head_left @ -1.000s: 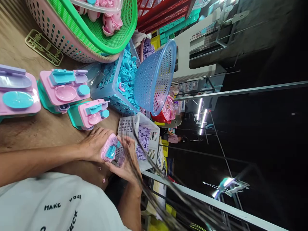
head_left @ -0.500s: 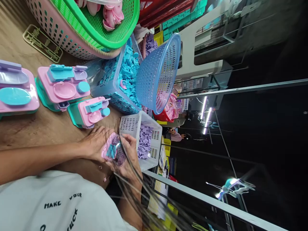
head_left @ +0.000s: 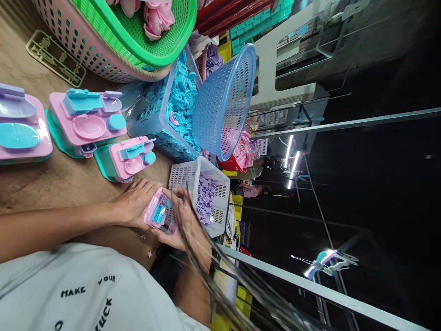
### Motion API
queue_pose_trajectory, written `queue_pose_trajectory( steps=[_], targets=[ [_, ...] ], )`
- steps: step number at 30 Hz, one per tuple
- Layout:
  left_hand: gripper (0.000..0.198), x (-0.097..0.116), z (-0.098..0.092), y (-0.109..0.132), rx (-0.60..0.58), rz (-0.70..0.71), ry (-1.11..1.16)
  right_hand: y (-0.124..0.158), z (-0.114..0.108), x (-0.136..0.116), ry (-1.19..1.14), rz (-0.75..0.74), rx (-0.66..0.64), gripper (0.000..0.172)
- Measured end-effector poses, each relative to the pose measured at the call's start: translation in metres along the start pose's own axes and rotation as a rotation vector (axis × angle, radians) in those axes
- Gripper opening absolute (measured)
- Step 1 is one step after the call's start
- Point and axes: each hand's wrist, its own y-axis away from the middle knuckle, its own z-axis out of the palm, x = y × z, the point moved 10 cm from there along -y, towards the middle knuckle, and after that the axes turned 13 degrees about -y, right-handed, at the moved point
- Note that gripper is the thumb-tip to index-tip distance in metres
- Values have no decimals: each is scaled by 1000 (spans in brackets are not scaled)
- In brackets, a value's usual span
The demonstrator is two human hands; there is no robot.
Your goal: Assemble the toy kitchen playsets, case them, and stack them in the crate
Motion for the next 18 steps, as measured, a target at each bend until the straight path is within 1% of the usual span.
queue_pose_trajectory(
  steps=[4,7,10,13,18],
  targets=[
    [97,0,-2,0,1,-13,-2,-11,-3,-7,-11,37,-69,96],
    [97,-1,-2,0,-5,-27,-1,-16,-2,-8,-27,38,-122,95],
    [95,-2,-2,0,8,-22,4,-15,-1,-4,-45,26,-102,99],
    [94,-2,0,-1,27,-8,-2,-10,-1,1,-58,51,-55,101],
    [99,-3,3,-2,48,13,-33,-7,0,5,-126,72,-57,96]
  ],
)
